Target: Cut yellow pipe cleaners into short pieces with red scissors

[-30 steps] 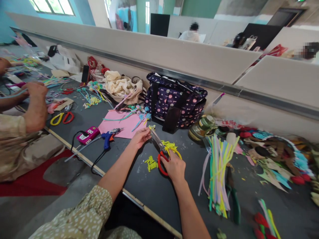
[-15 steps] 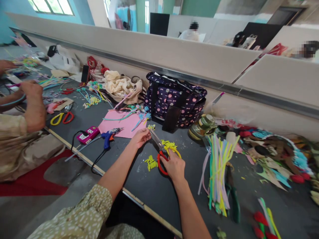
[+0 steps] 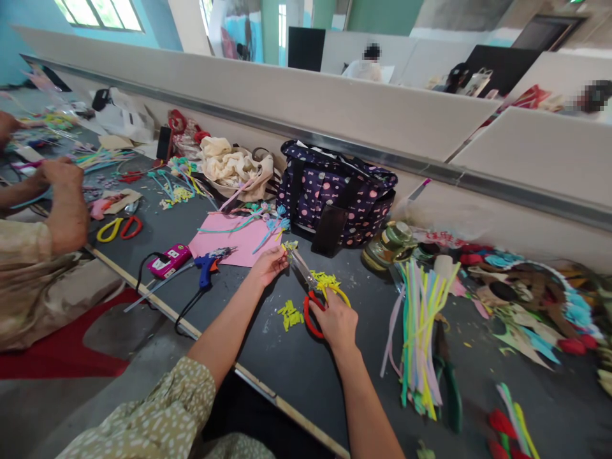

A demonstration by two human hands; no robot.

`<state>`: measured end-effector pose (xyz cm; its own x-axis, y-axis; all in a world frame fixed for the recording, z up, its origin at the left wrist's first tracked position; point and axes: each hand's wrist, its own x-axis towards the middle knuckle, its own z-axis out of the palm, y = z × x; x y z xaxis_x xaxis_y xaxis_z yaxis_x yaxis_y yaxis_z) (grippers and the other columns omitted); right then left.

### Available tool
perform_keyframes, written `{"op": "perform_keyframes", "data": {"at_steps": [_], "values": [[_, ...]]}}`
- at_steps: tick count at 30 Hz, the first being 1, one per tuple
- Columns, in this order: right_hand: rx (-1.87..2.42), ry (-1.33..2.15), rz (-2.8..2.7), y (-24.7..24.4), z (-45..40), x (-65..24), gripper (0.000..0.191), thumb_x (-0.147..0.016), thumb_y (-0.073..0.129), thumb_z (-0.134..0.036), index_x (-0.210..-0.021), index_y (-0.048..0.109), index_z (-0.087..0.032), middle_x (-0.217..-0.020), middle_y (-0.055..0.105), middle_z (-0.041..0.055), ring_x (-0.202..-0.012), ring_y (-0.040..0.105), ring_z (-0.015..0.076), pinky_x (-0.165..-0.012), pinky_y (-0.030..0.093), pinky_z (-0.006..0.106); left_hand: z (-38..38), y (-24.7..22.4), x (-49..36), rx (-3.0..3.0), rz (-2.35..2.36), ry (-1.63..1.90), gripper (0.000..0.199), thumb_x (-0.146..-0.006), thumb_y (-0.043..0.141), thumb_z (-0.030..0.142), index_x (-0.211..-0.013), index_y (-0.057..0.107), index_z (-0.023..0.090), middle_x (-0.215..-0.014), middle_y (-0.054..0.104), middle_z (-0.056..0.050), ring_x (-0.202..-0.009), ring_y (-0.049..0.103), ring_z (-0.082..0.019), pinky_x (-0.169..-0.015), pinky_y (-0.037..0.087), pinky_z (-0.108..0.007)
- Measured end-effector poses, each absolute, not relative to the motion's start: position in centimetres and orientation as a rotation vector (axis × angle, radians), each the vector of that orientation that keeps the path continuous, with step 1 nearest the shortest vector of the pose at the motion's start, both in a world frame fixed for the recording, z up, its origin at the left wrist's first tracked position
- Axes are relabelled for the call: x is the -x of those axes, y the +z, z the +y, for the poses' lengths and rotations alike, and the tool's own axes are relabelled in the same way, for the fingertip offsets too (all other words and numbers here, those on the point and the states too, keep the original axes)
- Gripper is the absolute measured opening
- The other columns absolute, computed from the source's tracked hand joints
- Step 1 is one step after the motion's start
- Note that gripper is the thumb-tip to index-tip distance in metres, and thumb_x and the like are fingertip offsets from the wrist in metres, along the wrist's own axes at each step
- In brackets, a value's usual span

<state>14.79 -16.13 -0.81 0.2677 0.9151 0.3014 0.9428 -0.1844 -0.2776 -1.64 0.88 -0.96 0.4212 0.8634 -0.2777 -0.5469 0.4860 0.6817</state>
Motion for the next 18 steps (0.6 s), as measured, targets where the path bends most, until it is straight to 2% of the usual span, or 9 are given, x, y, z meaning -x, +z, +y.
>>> {"op": "perform_keyframes", "data": {"at_steps": [9, 18], "values": [[2.133, -0.066, -1.719, -0.47, -16.19, -14.42, 0.040, -0.078, 0.050, -0.061, -0.080, 0.057, -0.022, -0.064, 0.059, -0.0023, -0.060, 0.055, 0.0121, -0.052, 0.025, 0.023, 0.95, -1.16, 1.63, -0.534, 0.650, 0.964, 0.020, -0.061, 0.078, 0.019, -0.071, 0.061, 0.012, -0.062, 0.058, 0.001, -0.052, 0.047, -0.006, -0.056, 0.042, -0.021], [2.174, -0.052, -1.662, -0.37, -16.17, -14.63, 0.040, -0.079, 0.049, -0.060, -0.085, 0.058, -0.022, -0.063, 0.059, -0.0018, -0.062, 0.056, 0.0136, -0.053, 0.027, 0.023, 1.02, -1.23, 1.69, -0.530, 0.662, 0.956, 0.021, -0.060, 0.078, 0.018, -0.072, 0.061, 0.012, -0.064, 0.059, 0.000, -0.052, 0.046, -0.006, -0.056, 0.043, -0.020]]}}
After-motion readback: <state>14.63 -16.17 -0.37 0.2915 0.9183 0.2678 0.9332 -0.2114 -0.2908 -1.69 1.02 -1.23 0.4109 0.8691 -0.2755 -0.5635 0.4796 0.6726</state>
